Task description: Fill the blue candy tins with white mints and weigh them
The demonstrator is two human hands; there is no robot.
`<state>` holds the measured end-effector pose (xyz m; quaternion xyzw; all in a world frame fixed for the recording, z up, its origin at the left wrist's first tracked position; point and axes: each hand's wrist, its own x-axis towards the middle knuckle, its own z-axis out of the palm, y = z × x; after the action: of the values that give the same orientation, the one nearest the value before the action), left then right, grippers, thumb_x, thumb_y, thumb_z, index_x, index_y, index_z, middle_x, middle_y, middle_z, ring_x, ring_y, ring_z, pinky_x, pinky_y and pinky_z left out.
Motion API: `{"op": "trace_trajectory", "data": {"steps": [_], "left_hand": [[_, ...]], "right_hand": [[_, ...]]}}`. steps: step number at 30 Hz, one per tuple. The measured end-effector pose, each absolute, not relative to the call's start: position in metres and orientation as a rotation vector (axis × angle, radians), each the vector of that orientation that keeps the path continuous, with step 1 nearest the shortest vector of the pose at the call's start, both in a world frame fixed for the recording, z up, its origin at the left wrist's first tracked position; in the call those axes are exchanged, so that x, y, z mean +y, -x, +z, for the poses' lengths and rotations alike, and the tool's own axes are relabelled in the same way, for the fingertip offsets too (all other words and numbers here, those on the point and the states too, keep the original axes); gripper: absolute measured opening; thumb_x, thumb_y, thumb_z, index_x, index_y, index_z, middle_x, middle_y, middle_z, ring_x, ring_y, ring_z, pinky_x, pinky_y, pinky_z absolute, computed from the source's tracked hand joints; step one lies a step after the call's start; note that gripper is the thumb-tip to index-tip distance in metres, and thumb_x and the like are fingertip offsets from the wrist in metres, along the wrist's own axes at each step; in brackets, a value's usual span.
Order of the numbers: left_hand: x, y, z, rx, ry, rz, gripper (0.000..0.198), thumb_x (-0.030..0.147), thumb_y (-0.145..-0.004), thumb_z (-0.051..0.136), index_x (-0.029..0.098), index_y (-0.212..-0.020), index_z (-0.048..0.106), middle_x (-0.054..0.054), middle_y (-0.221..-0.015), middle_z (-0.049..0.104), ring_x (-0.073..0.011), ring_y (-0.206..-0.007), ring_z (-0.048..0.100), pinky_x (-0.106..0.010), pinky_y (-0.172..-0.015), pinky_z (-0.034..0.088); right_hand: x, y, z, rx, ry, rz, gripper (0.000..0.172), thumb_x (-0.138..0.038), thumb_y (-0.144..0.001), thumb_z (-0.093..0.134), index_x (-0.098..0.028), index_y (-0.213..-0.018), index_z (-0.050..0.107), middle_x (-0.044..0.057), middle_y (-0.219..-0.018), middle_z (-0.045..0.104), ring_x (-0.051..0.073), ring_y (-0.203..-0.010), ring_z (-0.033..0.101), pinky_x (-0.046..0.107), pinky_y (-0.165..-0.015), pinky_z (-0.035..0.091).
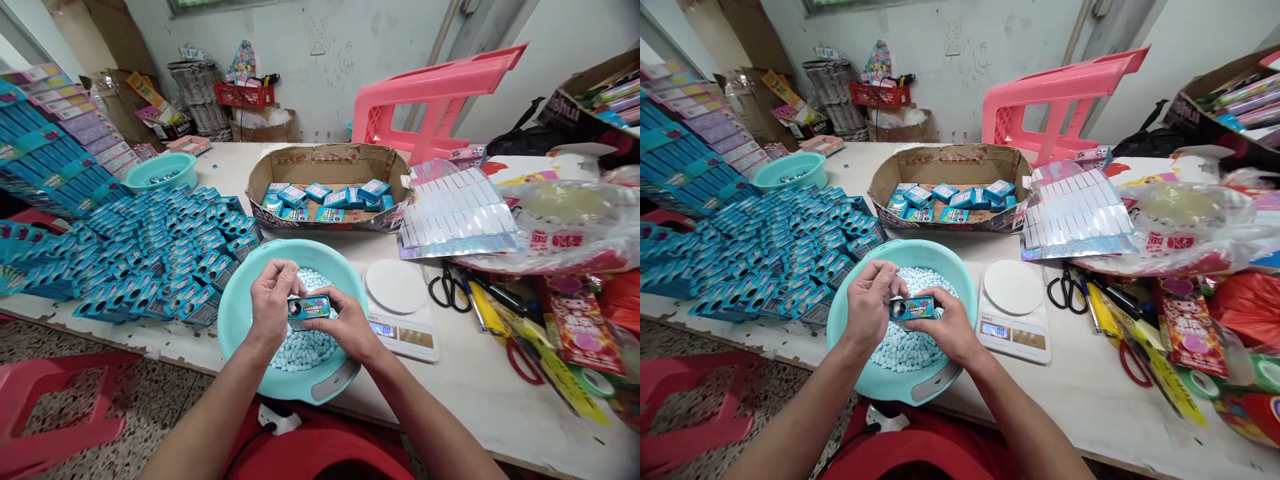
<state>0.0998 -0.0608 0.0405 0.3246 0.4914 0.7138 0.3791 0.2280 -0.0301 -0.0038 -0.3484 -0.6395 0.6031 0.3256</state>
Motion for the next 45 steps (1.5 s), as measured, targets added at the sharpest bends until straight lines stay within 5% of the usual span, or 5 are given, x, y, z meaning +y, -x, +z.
{"op": "trace_trajectory", "data": {"steps": [14,23,33,40,45], "left_hand": [[-0.065,-0.077,0.034,1.369,-0.73,1.89,0.017,0.034,-0.079,0.06,0.017,-0.078,0.055,0.005,-0.057,0.05,-0.0106,-0.053,0.053,-0.025,-0.059,0.048],[-0.105,-0.047,-0.011,1.879,-1.185,0.984,0.028,0.048,-0.08,0.056,0.021,-0.077,0.058,0.001,-0.07,0.057,-0.014,-0.065,0.055,-0.022,-0.062,0.048],[-0.104,-0.052,-0.02,1.976,-1.582,0.698,0.034,0.057,-0.081,0.048,0.025,-0.084,0.059,0.002,-0.079,0.065,-0.0138,-0.063,0.058,-0.019,-0.058,0.043],[-0.103,-0.051,-0.023,2.012,-1.66,0.686,0.032,0.056,-0.082,0.047,0.026,-0.084,0.058,0.002,-0.082,0.067,-0.0161,-0.069,0.061,-0.021,-0.063,0.043],[-0.104,-0.053,-0.03,2.027,-1.804,0.556,0.03,0.052,-0.085,0.044,0.026,-0.089,0.058,0.001,-0.092,0.068,-0.0189,-0.075,0.063,-0.025,-0.064,0.04]], "right_hand": [[-0.026,-0.237,0.0,-1.637,0.969,1.528,0.041,-0.031,-0.057,0.083,-0.021,-0.093,0.065,-0.002,-0.082,0.064,0.017,-0.078,0.057,0.03,-0.075,0.044],[0.026,-0.327,0.032,-1.398,1.024,1.29,0.043,-0.032,-0.056,0.084,-0.021,-0.093,0.064,-0.002,-0.077,0.065,0.015,-0.068,0.06,0.028,-0.063,0.049],[0.077,-0.374,-0.048,-1.329,1.217,1.045,0.048,-0.038,-0.054,0.082,-0.02,-0.095,0.064,0.002,-0.087,0.069,0.021,-0.08,0.064,0.034,-0.072,0.051],[0.066,-0.393,-0.051,-1.275,1.14,1.091,0.064,-0.035,-0.059,0.081,-0.023,-0.116,0.055,0.009,-0.123,0.06,0.023,-0.109,0.058,0.041,-0.094,0.046],[0.043,-0.422,-0.057,-1.07,1.221,0.922,0.047,-0.043,-0.07,0.073,-0.021,-0.108,0.058,0.01,-0.113,0.064,0.022,-0.102,0.062,0.043,-0.092,0.048]]}}
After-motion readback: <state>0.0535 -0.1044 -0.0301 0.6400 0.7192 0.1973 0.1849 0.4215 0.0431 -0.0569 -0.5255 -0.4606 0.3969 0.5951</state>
